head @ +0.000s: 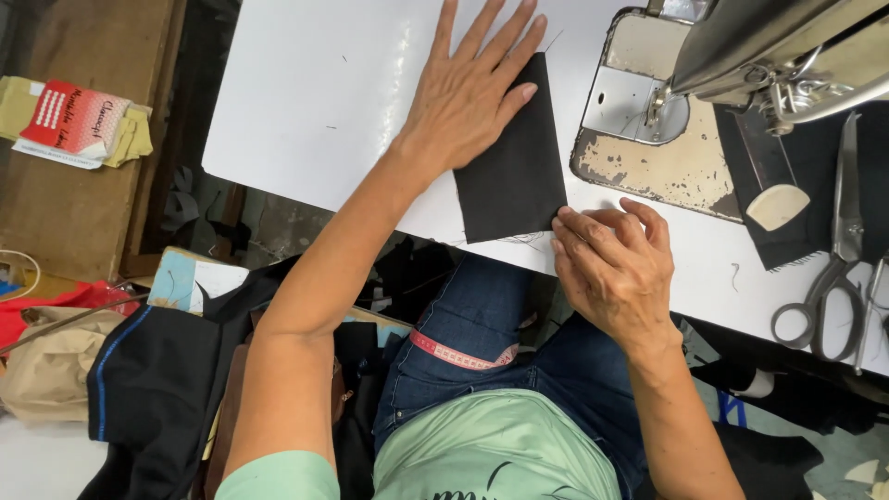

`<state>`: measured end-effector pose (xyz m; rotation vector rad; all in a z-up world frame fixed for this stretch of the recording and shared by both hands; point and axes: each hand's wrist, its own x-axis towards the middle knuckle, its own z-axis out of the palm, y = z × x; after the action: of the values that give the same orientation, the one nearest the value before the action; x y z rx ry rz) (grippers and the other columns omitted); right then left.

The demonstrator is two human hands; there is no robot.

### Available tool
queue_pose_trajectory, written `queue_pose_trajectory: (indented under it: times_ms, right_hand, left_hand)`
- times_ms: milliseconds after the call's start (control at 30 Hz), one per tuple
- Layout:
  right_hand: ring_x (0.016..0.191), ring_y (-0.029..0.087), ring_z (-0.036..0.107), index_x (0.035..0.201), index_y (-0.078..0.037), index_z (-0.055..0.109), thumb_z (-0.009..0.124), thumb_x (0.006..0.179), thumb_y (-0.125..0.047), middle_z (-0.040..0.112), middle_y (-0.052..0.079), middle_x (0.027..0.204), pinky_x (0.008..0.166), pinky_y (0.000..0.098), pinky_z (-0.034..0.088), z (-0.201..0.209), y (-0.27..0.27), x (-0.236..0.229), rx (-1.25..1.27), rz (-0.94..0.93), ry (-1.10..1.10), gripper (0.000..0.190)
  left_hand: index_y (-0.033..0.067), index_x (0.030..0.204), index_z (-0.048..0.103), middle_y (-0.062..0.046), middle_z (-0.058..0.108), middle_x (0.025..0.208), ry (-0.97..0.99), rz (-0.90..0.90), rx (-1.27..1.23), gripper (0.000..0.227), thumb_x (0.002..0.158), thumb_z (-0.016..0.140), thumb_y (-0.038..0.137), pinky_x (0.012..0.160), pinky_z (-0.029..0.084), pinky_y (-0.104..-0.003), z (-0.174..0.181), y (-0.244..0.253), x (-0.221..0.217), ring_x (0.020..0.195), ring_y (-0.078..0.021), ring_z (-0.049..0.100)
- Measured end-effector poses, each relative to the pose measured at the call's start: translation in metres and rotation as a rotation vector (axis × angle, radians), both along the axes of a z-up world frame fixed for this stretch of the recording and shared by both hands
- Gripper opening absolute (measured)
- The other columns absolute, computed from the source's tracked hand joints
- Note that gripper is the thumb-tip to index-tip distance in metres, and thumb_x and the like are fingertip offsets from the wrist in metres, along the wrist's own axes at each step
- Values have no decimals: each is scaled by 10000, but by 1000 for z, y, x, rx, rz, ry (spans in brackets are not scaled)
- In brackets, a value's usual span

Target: A person prepares small pieces of black fabric by folding, marking them with a ruler and chalk, and then cutting them with scissors at a sewing workstation.

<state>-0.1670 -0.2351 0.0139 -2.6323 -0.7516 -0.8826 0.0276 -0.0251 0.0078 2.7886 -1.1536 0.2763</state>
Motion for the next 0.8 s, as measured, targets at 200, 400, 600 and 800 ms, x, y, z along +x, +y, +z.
queue_pose_trajectory:
  times_ms: [200,400,600,800]
  right_hand:
    - [950,266,749,959,-105,850,762,1026,-173,850,62,1070,1069,476,535,-12,3,4,63,-22,-65,130]
    - [958,300,744,978,-67,838,761,1007,-139,828,98,1082,1053,508,545,-12,4,3,68,-5,-62,109]
    - [968,296,734,996,-67,840,747,997,-143,819,84,1096,1039,508,550,-10,7,-3,85,-32,-32,120]
    - [976,277,757,961,-97,849,763,994,-138,836,71,1080,1059,486,544,-11,3,4,82,-10,-61,101]
  left_hand:
    - [173,1318,782,20,745,1370,-335,-217,-537,274,1095,626,192,1083,583,-395,-77,-17,-56,1274,-236,710]
    - [100,1287,795,-106,776,1308,-105,-311,-454,313,1097,692,326,1096,586,-447,-52,-11,-82,1265,-302,725]
    - [61,1347,723,-155,699,1374,-257,-233,-364,397,1093,654,358,968,599,-479,-39,-18,-62,1230,-351,702]
    - [50,1459,671,-199,682,1444,-221,-176,-340,552,1091,630,460,1019,501,-512,-58,-16,-23,1341,-394,630]
